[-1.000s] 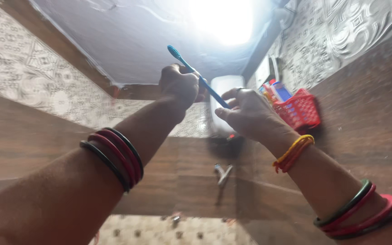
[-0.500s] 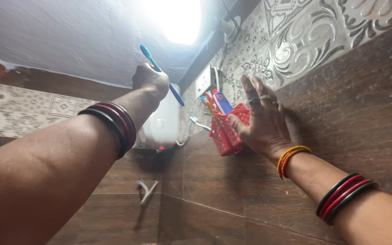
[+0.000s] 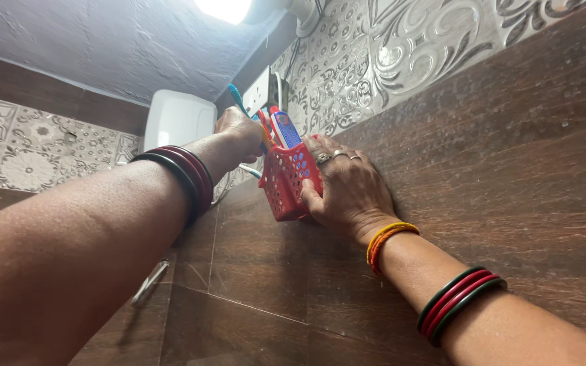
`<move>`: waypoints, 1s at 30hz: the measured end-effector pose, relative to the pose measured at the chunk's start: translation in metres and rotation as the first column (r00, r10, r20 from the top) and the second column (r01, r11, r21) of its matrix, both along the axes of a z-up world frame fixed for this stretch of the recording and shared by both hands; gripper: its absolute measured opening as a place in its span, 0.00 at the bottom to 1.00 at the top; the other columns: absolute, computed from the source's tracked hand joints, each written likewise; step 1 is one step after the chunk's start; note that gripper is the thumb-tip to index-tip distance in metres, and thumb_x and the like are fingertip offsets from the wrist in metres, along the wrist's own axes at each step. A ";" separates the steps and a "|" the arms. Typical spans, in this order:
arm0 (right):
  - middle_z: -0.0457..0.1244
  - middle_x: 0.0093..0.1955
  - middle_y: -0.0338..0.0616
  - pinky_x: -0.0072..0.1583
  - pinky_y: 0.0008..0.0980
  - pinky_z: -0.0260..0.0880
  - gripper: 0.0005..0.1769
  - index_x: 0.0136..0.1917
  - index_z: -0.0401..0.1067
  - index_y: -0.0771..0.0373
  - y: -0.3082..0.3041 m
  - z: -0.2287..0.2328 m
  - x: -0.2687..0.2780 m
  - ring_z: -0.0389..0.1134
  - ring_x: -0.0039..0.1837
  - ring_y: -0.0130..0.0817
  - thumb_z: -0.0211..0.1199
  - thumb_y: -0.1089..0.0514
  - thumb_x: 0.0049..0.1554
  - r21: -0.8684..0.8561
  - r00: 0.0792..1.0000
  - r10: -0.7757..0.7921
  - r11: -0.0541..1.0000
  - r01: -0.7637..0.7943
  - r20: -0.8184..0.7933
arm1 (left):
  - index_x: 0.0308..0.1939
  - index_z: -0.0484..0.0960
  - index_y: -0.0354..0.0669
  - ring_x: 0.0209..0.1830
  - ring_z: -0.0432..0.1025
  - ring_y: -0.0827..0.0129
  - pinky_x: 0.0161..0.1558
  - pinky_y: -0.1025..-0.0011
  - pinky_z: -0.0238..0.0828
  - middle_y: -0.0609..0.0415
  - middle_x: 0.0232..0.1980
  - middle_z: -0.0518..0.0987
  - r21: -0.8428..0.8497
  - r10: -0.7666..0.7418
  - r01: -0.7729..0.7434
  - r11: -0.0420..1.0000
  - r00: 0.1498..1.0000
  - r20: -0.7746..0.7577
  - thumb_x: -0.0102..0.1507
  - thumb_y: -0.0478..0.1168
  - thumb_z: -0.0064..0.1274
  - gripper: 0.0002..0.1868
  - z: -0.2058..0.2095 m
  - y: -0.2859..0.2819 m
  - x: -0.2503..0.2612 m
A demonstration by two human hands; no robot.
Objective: The person wipes several toothbrushes and a razor with a cloth, then places them into a wall-mounted red caddy in the bathroom. The person also wipes a yellow plastic pick and places it in the same caddy. The task is performed one item at a time, moving between a bedroom and the bathroom.
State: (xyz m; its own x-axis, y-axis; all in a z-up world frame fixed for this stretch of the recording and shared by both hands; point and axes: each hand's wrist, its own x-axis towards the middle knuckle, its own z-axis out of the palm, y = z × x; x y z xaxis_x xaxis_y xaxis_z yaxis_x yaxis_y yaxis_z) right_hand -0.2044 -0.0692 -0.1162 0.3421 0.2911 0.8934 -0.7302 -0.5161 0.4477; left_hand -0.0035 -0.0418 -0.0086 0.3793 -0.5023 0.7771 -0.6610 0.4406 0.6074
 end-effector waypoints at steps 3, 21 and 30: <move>0.60 0.71 0.61 0.69 0.48 0.60 0.38 0.74 0.61 0.65 0.000 -0.002 0.001 0.63 0.70 0.55 0.62 0.49 0.53 0.049 1.000 -0.002 0.999 0.001 0.016 | 0.45 0.83 0.34 0.36 0.83 0.67 0.33 0.69 0.82 0.48 0.38 0.85 0.075 -0.086 0.088 0.993 0.996 -0.029 0.66 0.37 0.52 0.09 -0.005 -0.012 0.003; 0.58 0.71 0.65 0.70 0.48 0.61 0.39 0.74 0.59 0.65 0.001 -0.003 0.001 0.60 0.72 0.59 0.63 0.51 0.53 0.086 0.999 0.052 0.995 -0.052 -0.002 | 0.55 0.76 0.40 0.52 0.76 0.58 0.51 0.57 0.76 0.44 0.51 0.80 0.116 -0.286 0.306 0.945 0.944 -0.162 0.66 0.46 0.43 0.19 -0.015 0.002 0.013; 0.58 0.72 0.64 0.70 0.47 0.61 0.38 0.74 0.59 0.65 0.002 -0.003 0.000 0.60 0.73 0.58 0.62 0.51 0.54 0.096 0.998 0.054 0.994 -0.054 -0.007 | 0.56 0.84 0.52 0.42 0.82 0.69 0.39 0.71 0.81 0.52 0.51 0.83 0.018 0.030 -0.028 0.999 0.992 -0.121 0.68 0.38 0.47 0.16 -0.018 0.008 0.007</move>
State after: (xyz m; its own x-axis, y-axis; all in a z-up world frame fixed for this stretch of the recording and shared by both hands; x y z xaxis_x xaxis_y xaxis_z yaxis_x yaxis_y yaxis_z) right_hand -0.2043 -0.0669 -0.1195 0.3367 0.2222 0.9150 -0.6961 -0.5957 0.4008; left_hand 0.0039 -0.0341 -0.0267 0.4847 -0.5021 0.7162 -0.5946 0.4114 0.6908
